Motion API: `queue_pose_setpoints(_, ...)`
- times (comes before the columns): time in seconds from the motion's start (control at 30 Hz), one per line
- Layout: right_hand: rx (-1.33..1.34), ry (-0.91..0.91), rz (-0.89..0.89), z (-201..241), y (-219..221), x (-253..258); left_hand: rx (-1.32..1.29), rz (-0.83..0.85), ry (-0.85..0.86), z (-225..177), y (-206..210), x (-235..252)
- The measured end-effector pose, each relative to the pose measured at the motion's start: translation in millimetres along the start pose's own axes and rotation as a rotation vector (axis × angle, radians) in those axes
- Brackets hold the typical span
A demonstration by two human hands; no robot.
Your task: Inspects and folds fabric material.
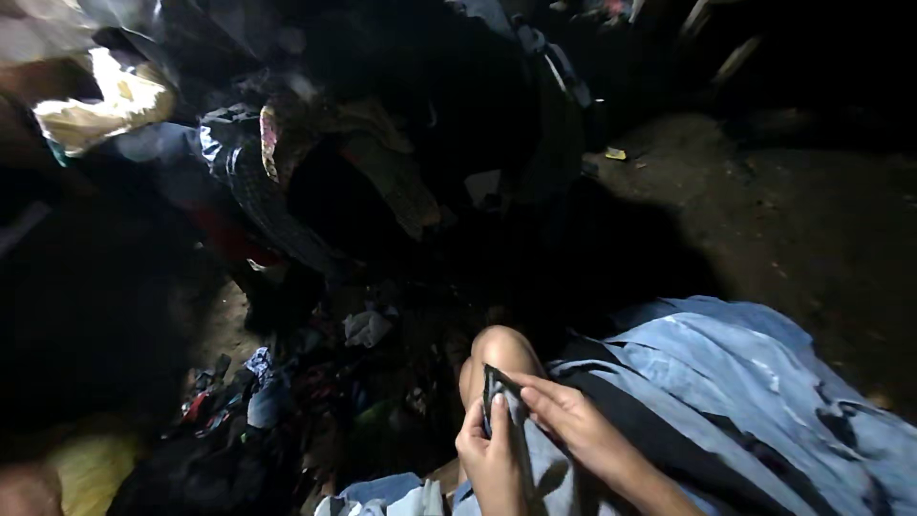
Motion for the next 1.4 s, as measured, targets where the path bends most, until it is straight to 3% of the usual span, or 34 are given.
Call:
queue_pose_setpoints(0.07, 0.211, 0.147, 0.165, 1.3, -8.2, 4.0, 0.014, 0.03, 0.002, -1.3, -1.8, 1.8)
queue_pose_setpoints(0.13, 0.244, 0.196, 0.244, 2.8, -13.4, 4.3, 0.02, 0.053, -0.017, -1.8, -2.6, 3.6)
queue_pose_setpoints(0.3, 0.125, 0.063, 0.239, 5.6, -9.5, -0.7, -0.002, 0.069, -0.064, -2.4, -5.3, 10.5)
queue_pose_setpoints(0.37, -0.019, -0.056, 0.179, -1.8, -8.0, -5.2, 0.002, 0.065, -0.08, -1.7, -6.4, 12.1)
queue_pose_setpoints(0.47, -0.333, -0.197, -0.061, -9.8, -7.1, -15.7, 0.001, 0.054, -0.084, -0.1, -5.9, 12.6)
queue_pose_setpoints(0.67, -0.626, -0.224, -0.31, -12.9, 1.8, -23.9, -0.009, 0.047, -0.085, -1.3, -3.7, 9.3)
queue_pose_setpoints(0.8, -0.619, -0.262, -0.39, -11.1, 7.7, -18.6, -0.029, 0.02, -0.068, -1.6, -2.9, 6.2)
queue_pose_setpoints(1.0, -0.464, -0.235, -0.301, -25.4, 9.3, -18.9, -0.077, -0.039, -0.14, -4.4, 1.7, 7.0)
queue_pose_setpoints(1.27, -0.388, -0.304, -0.375, -25.9, 15.4, -4.6, -0.071, -0.024, -0.059, 1.4, 5.1, -0.5)
queue_pose_setpoints(1.4, -0.019, -0.079, -0.035, -11.0, 2.8, -4.3, -0.07, 0.007, -0.096, 0.4, -3.0, 3.8)
Point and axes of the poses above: each hand's wrist, its own x-axis towards the middle knuckle, its own y-axis out of the palm, z = x × y, the point moved 3 cm from there along x, towards the middle knuckle, and after that the axes turned 13 degrees about y, right-handed, at the moved point
